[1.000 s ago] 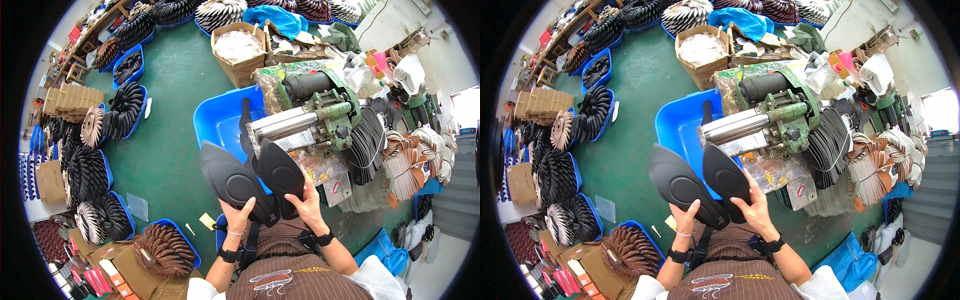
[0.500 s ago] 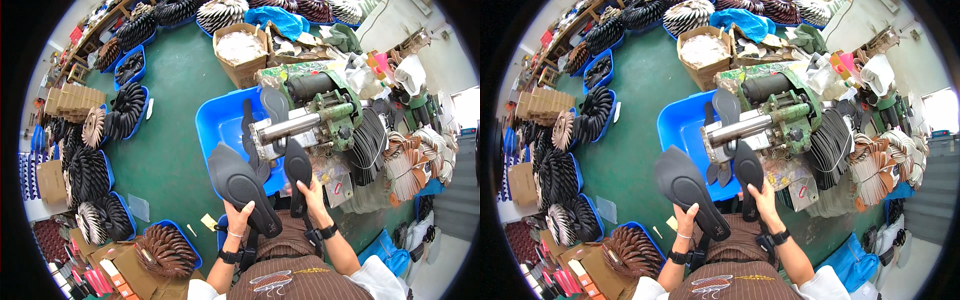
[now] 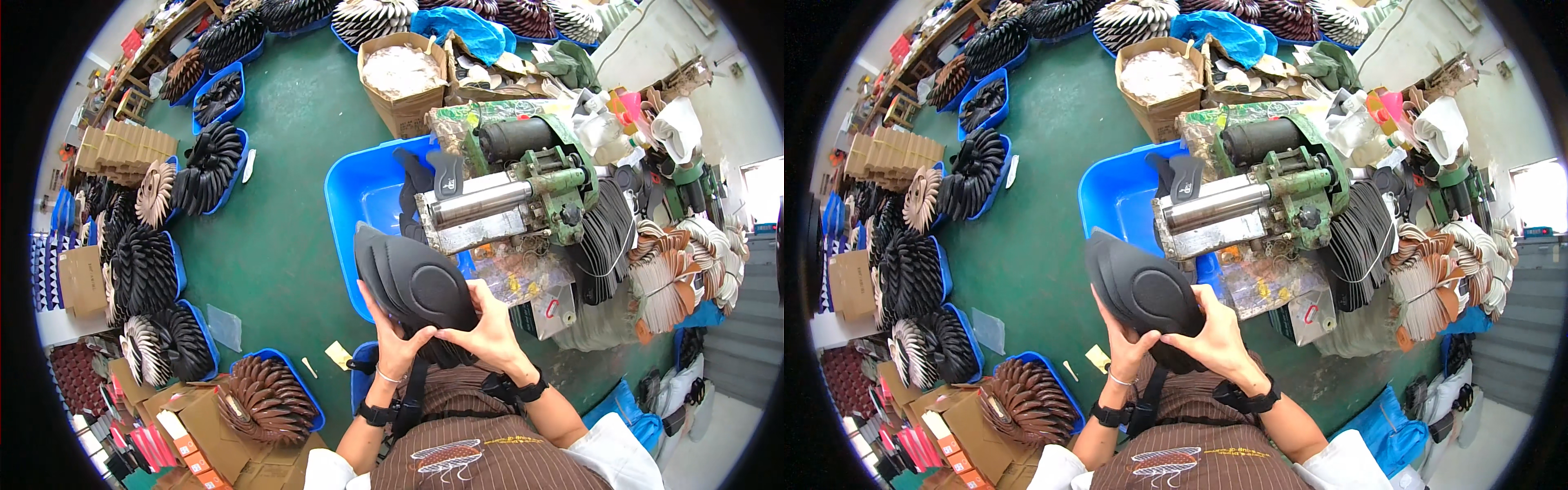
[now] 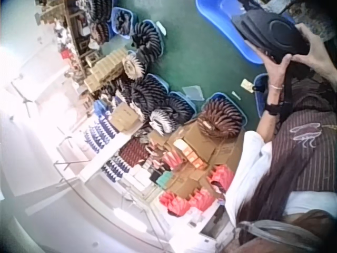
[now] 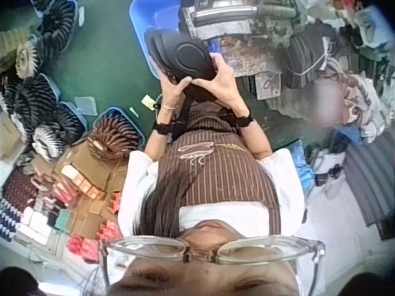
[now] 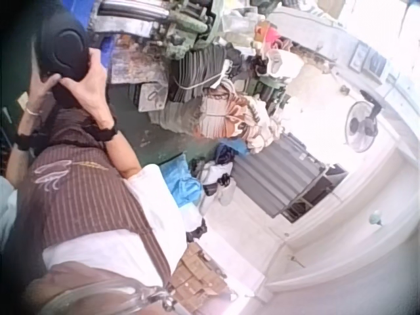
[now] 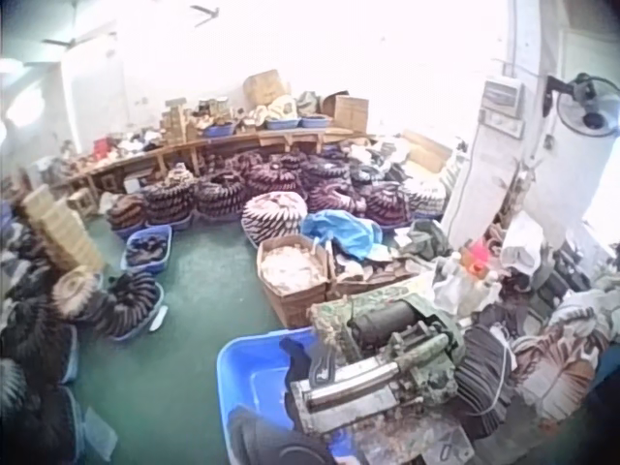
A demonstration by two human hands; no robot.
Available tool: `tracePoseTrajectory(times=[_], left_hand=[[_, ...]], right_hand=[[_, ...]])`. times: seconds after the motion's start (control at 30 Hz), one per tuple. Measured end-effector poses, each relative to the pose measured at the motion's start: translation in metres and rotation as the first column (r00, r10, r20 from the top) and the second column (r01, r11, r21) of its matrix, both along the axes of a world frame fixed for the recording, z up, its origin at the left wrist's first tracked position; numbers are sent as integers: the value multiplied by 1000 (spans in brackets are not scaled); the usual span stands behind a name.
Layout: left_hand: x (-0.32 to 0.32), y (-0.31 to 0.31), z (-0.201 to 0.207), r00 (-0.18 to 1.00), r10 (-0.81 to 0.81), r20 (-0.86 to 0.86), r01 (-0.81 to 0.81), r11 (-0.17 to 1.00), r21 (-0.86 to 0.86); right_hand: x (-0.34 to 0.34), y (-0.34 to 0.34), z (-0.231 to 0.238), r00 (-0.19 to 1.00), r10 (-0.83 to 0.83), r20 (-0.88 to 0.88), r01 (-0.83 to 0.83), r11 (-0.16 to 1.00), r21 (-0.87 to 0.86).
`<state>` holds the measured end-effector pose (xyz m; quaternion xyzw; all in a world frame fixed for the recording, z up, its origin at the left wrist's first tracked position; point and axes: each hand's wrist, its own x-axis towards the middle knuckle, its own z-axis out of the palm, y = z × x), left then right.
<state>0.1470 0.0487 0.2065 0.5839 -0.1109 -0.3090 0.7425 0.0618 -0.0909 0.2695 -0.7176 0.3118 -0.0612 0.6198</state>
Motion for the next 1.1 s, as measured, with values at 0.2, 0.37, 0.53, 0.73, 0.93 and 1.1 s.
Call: tracePoseTrajectory(times=[0.2,0.37,0.53,0.73,0.93,1.1], left_hand=[[-5,-8,6,990,136,38,-136,991,1],[-9,-14,2,961,176,215,-199,976,88],[-2,-13,-1,959,253,129,-268,956,122],[24,13,-20,974,223,-45,-220,974,60],[21,29,-26,940,142,-310,-152,988,-8],[12,21,-23,953,150,-263,-149,988,24]], right_hand=[[-8,-2,-14,966,-206,157,158,948,275],[-13,4,-25,897,-378,228,292,895,338],[-37,-9,-41,810,-520,271,399,827,395],[-90,-29,-111,820,-563,108,506,799,323],[-35,-57,-66,781,-555,286,511,832,219],[-72,-23,-103,862,-466,199,433,882,188]])
